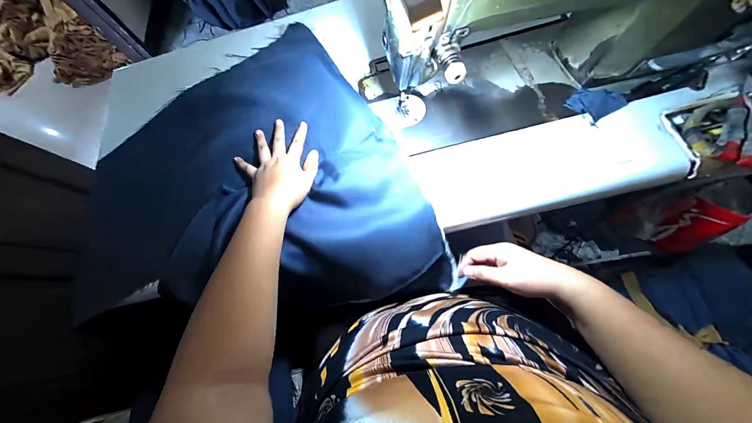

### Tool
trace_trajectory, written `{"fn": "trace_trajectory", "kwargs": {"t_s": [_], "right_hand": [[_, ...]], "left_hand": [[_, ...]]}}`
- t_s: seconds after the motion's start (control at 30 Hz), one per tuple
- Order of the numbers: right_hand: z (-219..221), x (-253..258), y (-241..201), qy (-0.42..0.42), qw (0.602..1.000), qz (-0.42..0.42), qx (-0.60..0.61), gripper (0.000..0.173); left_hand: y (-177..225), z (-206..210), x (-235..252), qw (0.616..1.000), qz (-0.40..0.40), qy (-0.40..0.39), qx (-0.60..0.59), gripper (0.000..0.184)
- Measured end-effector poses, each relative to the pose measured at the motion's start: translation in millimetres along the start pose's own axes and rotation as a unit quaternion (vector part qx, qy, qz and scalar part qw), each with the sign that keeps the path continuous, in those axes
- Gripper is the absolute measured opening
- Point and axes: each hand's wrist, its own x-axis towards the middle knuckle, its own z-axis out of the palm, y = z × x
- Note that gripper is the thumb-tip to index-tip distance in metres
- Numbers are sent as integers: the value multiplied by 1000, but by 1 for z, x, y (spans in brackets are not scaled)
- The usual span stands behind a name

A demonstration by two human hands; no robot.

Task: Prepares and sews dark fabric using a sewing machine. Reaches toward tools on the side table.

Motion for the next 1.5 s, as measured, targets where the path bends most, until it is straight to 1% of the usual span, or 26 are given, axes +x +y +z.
{"fn": "trace_trajectory", "kwargs": {"t_s": [0.03, 0.1, 0.17, 0.23, 0.33, 0.43, 0.5, 0.53, 0.6, 0.73, 0.8, 0.87, 0.93, 1.0, 1.03, 1.07, 1.13, 1.2, 1.27, 1.33, 1.37, 1.43, 1.5], "right_hand": [[-7, -3, 1, -13, 999, 2, -39, 29], [-18, -9, -6, 4, 999, 1, -36, 27], [-24, -13, -21, 52, 998, -17, 11, 24], [-28, -9, -37, 112, 992, -57, 23, 21], [-24, 10, -58, 208, 967, -137, -47, 19], [-16, 33, -79, 258, 936, -198, -132, 18], [-14, 54, -81, 262, 907, -268, -192, 25], [-15, 65, -78, 250, 901, -290, -205, 30], [-14, 81, -72, 230, 902, -303, -204, 35], [-9, 87, -65, 237, 895, -305, -224, 33], [-9, 84, -65, 234, 894, -310, -222, 31], [-11, 81, -66, 230, 888, -345, -200, 25], [-13, 78, -66, 222, 877, -392, -168, 23], [-13, 77, -64, 226, 867, -415, -156, 24], [-13, 77, -63, 233, 867, -412, -157, 24], [-13, 76, -64, 237, 873, -393, -165, 26], [-15, 74, -70, 251, 886, -317, -228, 34], [-23, 72, -76, 261, 892, -218, -298, 45], [-36, 70, -75, 268, 894, -145, -329, 58], [-46, 71, -67, 291, 893, -116, -322, 74], [-48, 71, -63, 301, 895, -107, -312, 79], [-47, 72, -61, 307, 896, -87, -307, 82], [-45, 73, -61, 316, 893, -92, -306, 77]], "left_hand": [[-3, 3, -13, 1000, 26, 0, 2, 61], [-9, 8, -44, 997, 75, 9, 0, 61], [-14, 14, -73, 992, 122, 23, -4, 59], [-21, 20, -93, 989, 148, 16, -10, 60], [-25, 29, -114, 985, 173, 10, -10, 58], [-23, 34, -130, 981, 191, 12, -17, 57], [-22, 36, -138, 979, 200, 11, -31, 55], [-23, 37, -141, 978, 203, 10, -38, 55], [-24, 35, -145, 977, 206, 5, -57, 55], [-37, 29, -145, 965, 213, 30, -147, 49], [-46, 23, -137, 962, 200, 62, -175, 46], [-59, 13, -122, 965, 165, 99, -181, 48], [-74, -3, -105, 974, 78, 111, -180, 55], [-85, -15, -86, 979, -50, 78, -183, 70], [-87, -16, -76, 976, -107, 64, -179, 77], [-84, -13, -67, 972, -150, 54, -170, 81], [-66, -5, -53, 974, -189, 38, -120, 80], [-48, 5, -48, 981, -181, 44, -55, 75], [-41, 11, -51, 986, -155, 46, -34, 73], [-42, 13, -54, 990, -130, 54, -30, 74], [-43, 14, -55, 990, -123, 57, -30, 74], [-45, 15, -56, 990, -121, 59, -31, 75], [-45, 16, -56, 990, -119, 65, -35, 75]]}}
